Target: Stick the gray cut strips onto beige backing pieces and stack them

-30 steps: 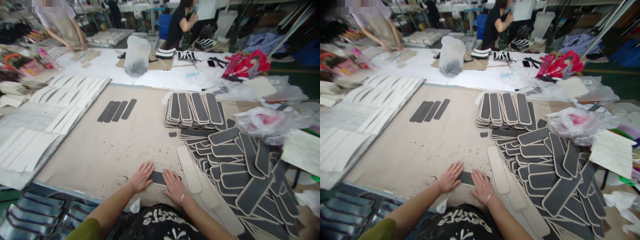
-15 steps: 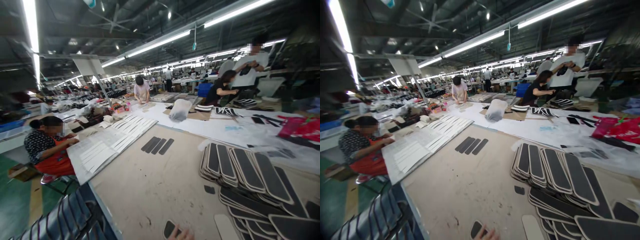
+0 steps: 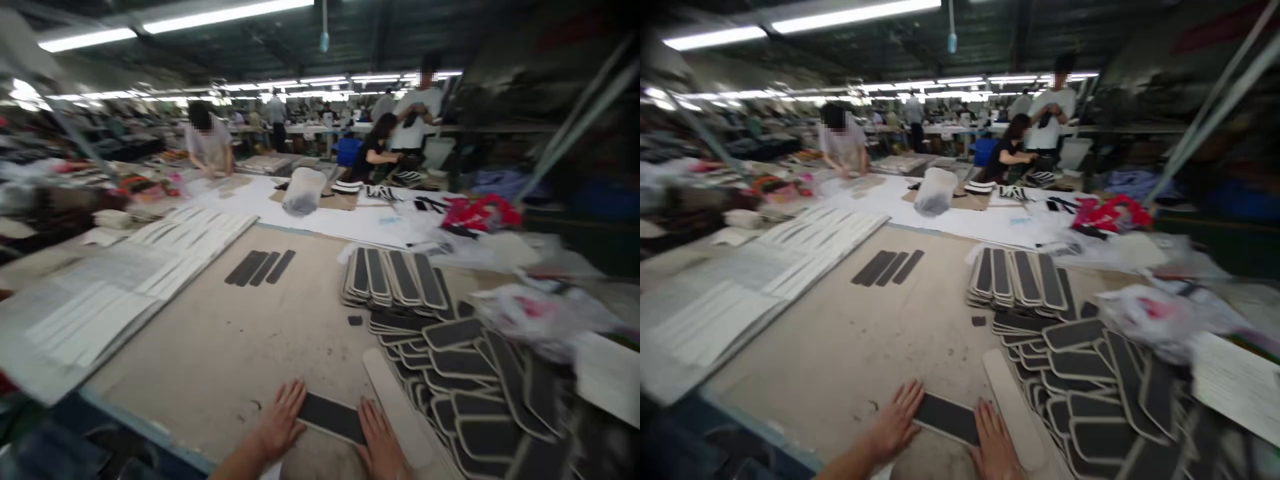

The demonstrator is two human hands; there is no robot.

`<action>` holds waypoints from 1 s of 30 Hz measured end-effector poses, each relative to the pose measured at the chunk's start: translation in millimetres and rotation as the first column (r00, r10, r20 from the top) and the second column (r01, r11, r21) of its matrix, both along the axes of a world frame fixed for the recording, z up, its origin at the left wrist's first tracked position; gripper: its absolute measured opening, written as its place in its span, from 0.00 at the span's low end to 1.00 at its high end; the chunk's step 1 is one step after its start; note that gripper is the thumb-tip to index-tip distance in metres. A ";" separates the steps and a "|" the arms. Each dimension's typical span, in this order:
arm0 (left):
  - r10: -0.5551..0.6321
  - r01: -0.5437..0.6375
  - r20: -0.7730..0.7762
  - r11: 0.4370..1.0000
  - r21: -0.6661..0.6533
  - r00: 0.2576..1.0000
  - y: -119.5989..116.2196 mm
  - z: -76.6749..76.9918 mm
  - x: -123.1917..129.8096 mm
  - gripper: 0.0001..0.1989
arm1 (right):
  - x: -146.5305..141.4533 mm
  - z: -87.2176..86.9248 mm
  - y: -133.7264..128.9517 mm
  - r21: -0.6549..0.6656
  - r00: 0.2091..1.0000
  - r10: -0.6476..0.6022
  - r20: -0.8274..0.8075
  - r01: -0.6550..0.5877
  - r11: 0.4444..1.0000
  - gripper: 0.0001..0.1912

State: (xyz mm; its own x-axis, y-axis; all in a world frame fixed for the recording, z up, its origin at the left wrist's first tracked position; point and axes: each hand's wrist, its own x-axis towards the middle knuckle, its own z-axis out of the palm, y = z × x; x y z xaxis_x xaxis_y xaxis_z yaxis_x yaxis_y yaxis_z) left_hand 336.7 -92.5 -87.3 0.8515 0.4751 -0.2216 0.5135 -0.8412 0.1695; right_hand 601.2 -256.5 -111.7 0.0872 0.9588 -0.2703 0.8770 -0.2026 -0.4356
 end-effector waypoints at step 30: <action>0.336 -0.394 0.408 0.917 0.065 0.849 -16.2 -48.6 -34.6 0.20 | 98.9 87.3 -76.2 0.265 0.840 -0.510 0.183 0.458 0.849 0.28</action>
